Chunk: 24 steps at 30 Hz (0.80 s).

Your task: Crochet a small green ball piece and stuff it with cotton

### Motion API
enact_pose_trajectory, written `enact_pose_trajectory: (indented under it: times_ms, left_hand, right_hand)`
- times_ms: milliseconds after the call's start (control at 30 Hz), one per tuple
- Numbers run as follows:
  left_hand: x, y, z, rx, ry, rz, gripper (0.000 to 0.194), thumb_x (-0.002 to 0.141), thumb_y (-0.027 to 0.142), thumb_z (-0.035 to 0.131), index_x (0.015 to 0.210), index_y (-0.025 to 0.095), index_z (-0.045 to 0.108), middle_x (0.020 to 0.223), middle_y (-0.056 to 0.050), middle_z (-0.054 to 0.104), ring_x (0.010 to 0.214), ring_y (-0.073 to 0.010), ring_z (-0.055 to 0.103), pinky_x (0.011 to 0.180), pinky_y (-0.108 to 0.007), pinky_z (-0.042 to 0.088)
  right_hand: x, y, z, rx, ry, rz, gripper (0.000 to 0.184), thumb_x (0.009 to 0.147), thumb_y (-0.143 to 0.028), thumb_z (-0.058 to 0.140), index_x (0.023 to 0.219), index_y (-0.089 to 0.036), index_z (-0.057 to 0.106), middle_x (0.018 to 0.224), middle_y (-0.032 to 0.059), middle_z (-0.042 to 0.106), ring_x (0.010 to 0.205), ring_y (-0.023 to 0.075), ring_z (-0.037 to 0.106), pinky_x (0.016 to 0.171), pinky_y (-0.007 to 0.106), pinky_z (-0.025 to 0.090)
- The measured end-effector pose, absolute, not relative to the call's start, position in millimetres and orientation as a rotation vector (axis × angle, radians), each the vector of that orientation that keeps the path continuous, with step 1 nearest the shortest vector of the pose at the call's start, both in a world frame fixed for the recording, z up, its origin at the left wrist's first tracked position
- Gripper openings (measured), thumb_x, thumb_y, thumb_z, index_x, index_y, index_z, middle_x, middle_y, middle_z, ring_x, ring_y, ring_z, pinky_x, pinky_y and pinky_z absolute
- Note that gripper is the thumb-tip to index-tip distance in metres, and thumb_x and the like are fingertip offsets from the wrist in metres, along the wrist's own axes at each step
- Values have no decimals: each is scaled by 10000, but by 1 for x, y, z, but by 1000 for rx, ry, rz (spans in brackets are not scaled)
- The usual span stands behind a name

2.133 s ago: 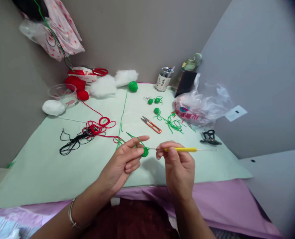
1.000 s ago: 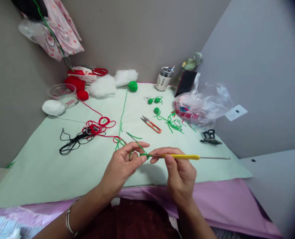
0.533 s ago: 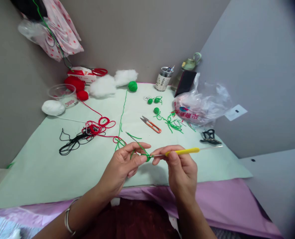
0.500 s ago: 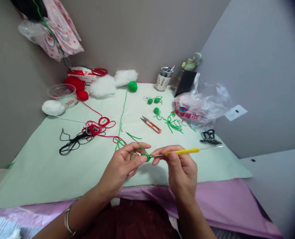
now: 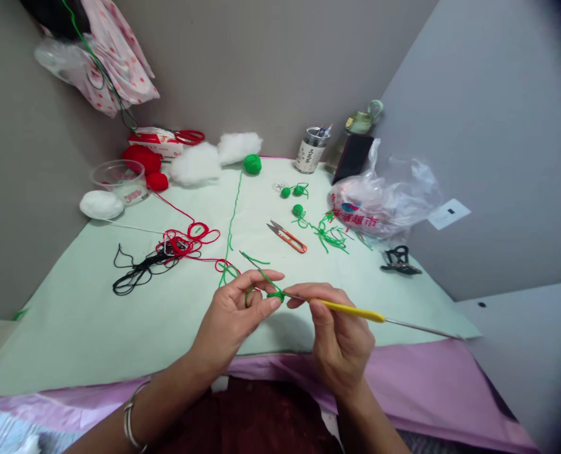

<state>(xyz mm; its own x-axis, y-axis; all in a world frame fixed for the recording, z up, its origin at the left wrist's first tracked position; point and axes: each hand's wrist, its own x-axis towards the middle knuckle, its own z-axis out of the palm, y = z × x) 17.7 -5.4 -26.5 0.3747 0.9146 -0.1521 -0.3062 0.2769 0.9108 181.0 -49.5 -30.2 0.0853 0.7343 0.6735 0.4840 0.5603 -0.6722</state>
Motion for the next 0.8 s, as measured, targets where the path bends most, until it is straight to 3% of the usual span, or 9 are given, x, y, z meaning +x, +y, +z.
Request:
enact_pose_trajectory:
  times_ms: [100, 200, 300, 400, 467, 600, 800]
  left_hand:
    - [20, -7, -24, 827, 766, 953, 440, 804, 292, 917, 1217, 247, 772, 850, 47, 622, 486, -2, 341, 439, -171, 217]
    - [20, -5, -21, 634, 676, 841, 490, 818, 281, 899, 1271, 184, 739, 642, 99, 497, 435, -3, 223, 415, -165, 172]
    - [18, 0, -19, 530, 609, 797, 435, 825, 226, 883, 1229, 129, 753, 555, 135, 376, 440, -7, 139, 412, -156, 156]
    - [17, 2, -17, 539, 593, 831, 424, 825, 185, 876, 1229, 147, 755, 641, 104, 482, 442, 9, 155, 411, -159, 148]
    - [17, 1, -17, 575, 578, 806, 410, 840, 194, 866, 1233, 162, 754, 674, 89, 521, 433, 17, 177, 413, -166, 136]
    - [19, -3, -16, 624, 603, 796, 376, 850, 236, 868, 1207, 171, 769, 671, 86, 513, 429, 23, 202, 422, -171, 125]
    - [18, -3, -18, 690, 694, 838, 349, 823, 272, 891, 1154, 202, 805, 899, 18, 630, 447, 45, 292, 433, -167, 183]
  right_hand:
    - [179, -49, -36, -1082, -1748, -23, 268, 1016, -83, 570, 1194, -221, 714, 1032, 73, 786, 920, 183, 757, 792, 293, 629]
    - [176, -49, -39, -1082, -1796, -190, 296, 994, -87, 625, 1224, -233, 740, 1107, 108, 774, 1004, 213, 748, 806, 315, 628]
    - [178, -48, -36, -1085, -1554, 129, 267, 1030, -108, 573, 1152, -254, 761, 985, 60, 768, 893, 182, 726, 766, 308, 605]
    - [180, -44, -31, -1019, -1243, 523, 255, 1070, -175, 535, 1050, -266, 773, 887, 13, 738, 762, 146, 680, 721, 295, 575]
    - [180, -42, -30, -984, -1182, 649, 237, 1072, -223, 561, 1017, -273, 786, 917, 8, 749, 773, 136, 680, 738, 285, 573]
    - [178, -40, -31, -1041, -1217, 706, 203, 1061, -260, 606, 1036, -285, 806, 973, -2, 795, 818, 118, 717, 777, 244, 587]
    - [178, -42, -30, -1078, -1178, 700, 198, 1061, -278, 604, 1015, -265, 796, 920, -9, 797, 750, 107, 730, 735, 226, 600]
